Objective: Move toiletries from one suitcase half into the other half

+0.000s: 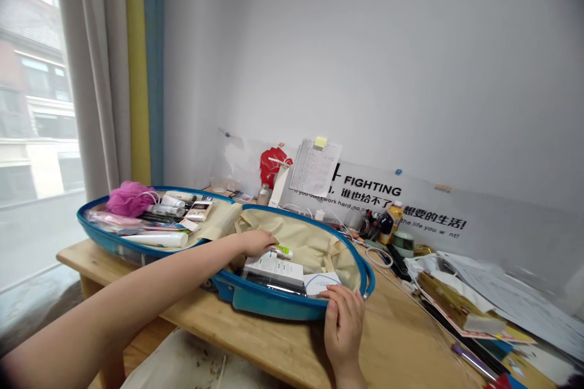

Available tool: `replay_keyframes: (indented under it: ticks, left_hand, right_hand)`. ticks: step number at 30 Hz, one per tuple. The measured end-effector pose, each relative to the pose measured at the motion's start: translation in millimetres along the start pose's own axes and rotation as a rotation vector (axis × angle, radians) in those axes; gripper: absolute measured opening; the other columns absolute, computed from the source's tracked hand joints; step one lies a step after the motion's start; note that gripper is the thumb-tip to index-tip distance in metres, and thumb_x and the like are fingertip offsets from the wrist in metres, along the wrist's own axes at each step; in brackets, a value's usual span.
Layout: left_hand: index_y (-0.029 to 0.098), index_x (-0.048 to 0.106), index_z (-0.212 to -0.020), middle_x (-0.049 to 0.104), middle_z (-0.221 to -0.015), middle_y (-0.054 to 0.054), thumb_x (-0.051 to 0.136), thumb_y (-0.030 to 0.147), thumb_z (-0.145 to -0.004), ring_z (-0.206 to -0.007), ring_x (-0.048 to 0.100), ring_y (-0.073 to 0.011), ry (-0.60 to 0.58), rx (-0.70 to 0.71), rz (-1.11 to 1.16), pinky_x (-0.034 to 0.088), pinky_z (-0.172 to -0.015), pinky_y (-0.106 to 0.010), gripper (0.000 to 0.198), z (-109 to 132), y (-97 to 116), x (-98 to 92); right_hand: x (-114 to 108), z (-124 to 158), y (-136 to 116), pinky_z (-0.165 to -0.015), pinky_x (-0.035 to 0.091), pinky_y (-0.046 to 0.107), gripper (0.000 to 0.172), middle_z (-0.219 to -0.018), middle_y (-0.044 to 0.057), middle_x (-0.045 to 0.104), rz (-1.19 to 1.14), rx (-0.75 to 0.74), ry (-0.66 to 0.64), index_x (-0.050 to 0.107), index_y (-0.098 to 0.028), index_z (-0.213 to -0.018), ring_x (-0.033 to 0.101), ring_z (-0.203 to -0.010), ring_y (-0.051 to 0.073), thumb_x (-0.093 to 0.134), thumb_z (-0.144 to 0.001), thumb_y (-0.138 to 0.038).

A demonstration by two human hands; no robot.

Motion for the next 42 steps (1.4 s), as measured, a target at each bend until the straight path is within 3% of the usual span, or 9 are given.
replay_keyframes:
  ticks: [6, 13, 23, 25, 28, 31, 34, 38, 42]
  left_hand:
    - [0.018, 0.056, -0.116, 0.057, -0.116, -0.014, 0.047, 0.017, -0.078, -0.104, 0.055, -0.0254, -0.103, -0.077, 0.012, 0.044, -0.083, -0.033, 0.038, 10, -13, 8.3]
    - [0.012, 0.053, -0.118, 0.054, -0.121, -0.019, 0.039, 0.023, -0.085, -0.109, 0.053, -0.0266, -0.111, -0.158, 0.017, 0.043, -0.087, -0.036, 0.038, 11, -12, 8.3]
    - [0.014, 0.057, -0.115, 0.056, -0.119, -0.018, 0.044, 0.027, -0.083, -0.106, 0.054, -0.0292, -0.181, -0.176, 0.016, 0.044, -0.084, -0.038, 0.037, 15, -14, 11.5]
    - [0.014, 0.056, -0.118, 0.054, -0.122, -0.017, 0.04, 0.029, -0.086, -0.109, 0.052, -0.0301, -0.124, -0.177, 0.017, 0.042, -0.088, -0.04, 0.039, 15, -15, 4.0]
    - [0.016, 0.052, -0.123, 0.05, -0.128, -0.013, 0.033, 0.028, -0.089, -0.117, 0.045, -0.0278, 0.171, -0.18, 0.027, 0.033, -0.097, -0.04, 0.041, 22, -21, -27.9]
    - [0.018, 0.051, -0.123, 0.05, -0.127, -0.011, 0.032, 0.026, -0.089, -0.118, 0.043, -0.0227, 0.461, -0.246, 0.021, 0.029, -0.101, -0.036, 0.04, 47, -42, -57.4]
    - [0.017, 0.047, -0.126, 0.049, -0.129, -0.012, 0.031, 0.025, -0.088, -0.12, 0.041, -0.0225, 0.558, -0.387, -0.029, 0.027, -0.103, -0.036, 0.042, 86, -80, -63.8]
    - [0.012, 0.047, -0.125, 0.052, -0.125, -0.013, 0.025, 0.029, -0.087, -0.116, 0.046, -0.0242, 0.478, -0.588, 0.009, 0.031, -0.1, -0.038, 0.047, 145, -148, -44.7]
    - [0.014, 0.054, -0.118, 0.057, -0.12, -0.011, 0.026, 0.041, -0.084, -0.111, 0.052, -0.0247, 0.182, -0.628, 0.163, 0.036, -0.097, -0.036, 0.052, 186, -188, -2.9]
  right_hand:
    - [-2, -3, -4, -0.094, 0.028, 0.041, 0.027, -0.087, 0.005, 0.061, 0.002, -0.01, 0.017, 0.058, -0.02, -0.079, 0.054, -0.087, 0.019, 0.033, -0.088, -0.025]
    - [-2, -4, -5, -0.095, 0.027, 0.041, 0.025, -0.087, 0.004, 0.061, -0.001, -0.017, 0.017, 0.058, -0.02, -0.081, 0.054, -0.088, 0.019, 0.034, -0.087, -0.023]
    - [-1, -2, -1, -0.094, 0.029, 0.042, 0.028, -0.086, 0.005, 0.061, -0.002, -0.005, 0.006, 0.059, -0.02, -0.081, 0.055, -0.087, 0.019, 0.033, -0.088, -0.028]
    - [-1, -1, 0, -0.094, 0.029, 0.043, 0.03, -0.087, 0.006, 0.061, -0.002, 0.006, 0.002, 0.059, -0.02, -0.081, 0.055, -0.087, 0.019, 0.032, -0.089, -0.029]
    - [-1, -2, -1, -0.093, 0.03, 0.042, 0.03, -0.087, 0.006, 0.062, -0.001, 0.007, 0.002, 0.059, -0.02, -0.081, 0.055, -0.087, 0.019, 0.032, -0.089, -0.03]
    - [-2, -3, -3, -0.093, 0.03, 0.041, 0.029, -0.086, 0.005, 0.062, 0.004, -0.011, 0.013, 0.059, -0.02, -0.081, 0.055, -0.087, 0.019, 0.033, -0.089, -0.029]
    - [-2, -3, -5, -0.093, 0.029, 0.041, 0.027, -0.086, 0.005, 0.061, 0.001, -0.02, 0.021, 0.059, -0.021, -0.081, 0.055, -0.087, 0.019, 0.033, -0.088, -0.027]
    - [-1, -2, -4, -0.094, 0.029, 0.041, 0.027, -0.086, 0.004, 0.061, 0.001, -0.006, 0.015, 0.059, -0.021, -0.082, 0.055, -0.088, 0.019, 0.033, -0.088, -0.026]
    - [-2, -3, -5, -0.094, 0.029, 0.041, 0.025, -0.085, 0.004, 0.062, 0.002, -0.007, 0.028, 0.058, -0.021, -0.08, 0.055, -0.087, 0.018, 0.034, -0.087, -0.025]
Point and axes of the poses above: each hand's wrist, its own z-axis away from the middle knuckle, its own x-axis out of the palm, y = z × x, the point moved 8 cm from there along -z, towards the middle knuckle
